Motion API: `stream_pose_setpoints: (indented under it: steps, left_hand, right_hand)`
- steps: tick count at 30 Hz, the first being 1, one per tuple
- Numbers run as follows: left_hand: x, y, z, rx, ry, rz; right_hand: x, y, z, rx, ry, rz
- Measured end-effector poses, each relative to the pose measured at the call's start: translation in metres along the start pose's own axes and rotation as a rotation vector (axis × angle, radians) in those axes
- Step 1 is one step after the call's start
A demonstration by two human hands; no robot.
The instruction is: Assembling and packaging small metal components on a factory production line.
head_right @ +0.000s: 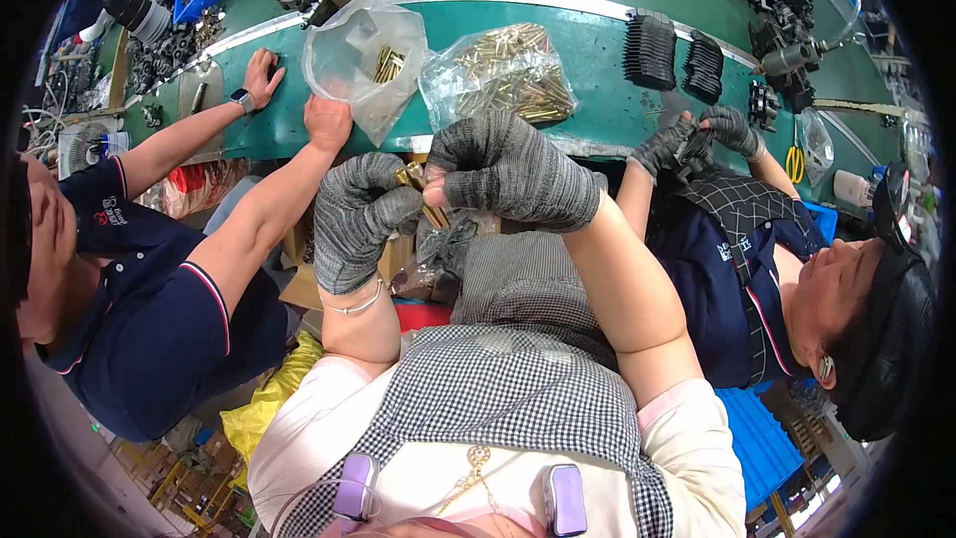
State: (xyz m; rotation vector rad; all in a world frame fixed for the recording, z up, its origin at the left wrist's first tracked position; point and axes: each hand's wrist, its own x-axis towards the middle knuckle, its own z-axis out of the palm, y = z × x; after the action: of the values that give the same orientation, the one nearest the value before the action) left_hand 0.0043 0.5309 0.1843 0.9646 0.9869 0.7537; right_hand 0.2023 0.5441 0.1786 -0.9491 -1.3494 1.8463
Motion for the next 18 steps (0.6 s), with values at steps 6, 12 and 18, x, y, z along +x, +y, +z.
stream_pose_setpoints:
  steps: [6, 12, 18]
  left_hand:
    - [0.009, -0.011, -0.005, -0.18, 0.014, -0.107]
    - [0.015, -0.012, -0.004, -0.182, 0.086, -0.137]
    - [0.021, -0.014, -0.01, -0.166, 0.026, -0.193]
  right_hand:
    - [0.004, -0.001, 0.006, 0.297, 0.071, 0.271]
    - [0.009, 0.002, 0.01, 0.324, 0.147, 0.268]
    - [0.014, 0.009, 0.005, 0.304, 0.157, 0.257]
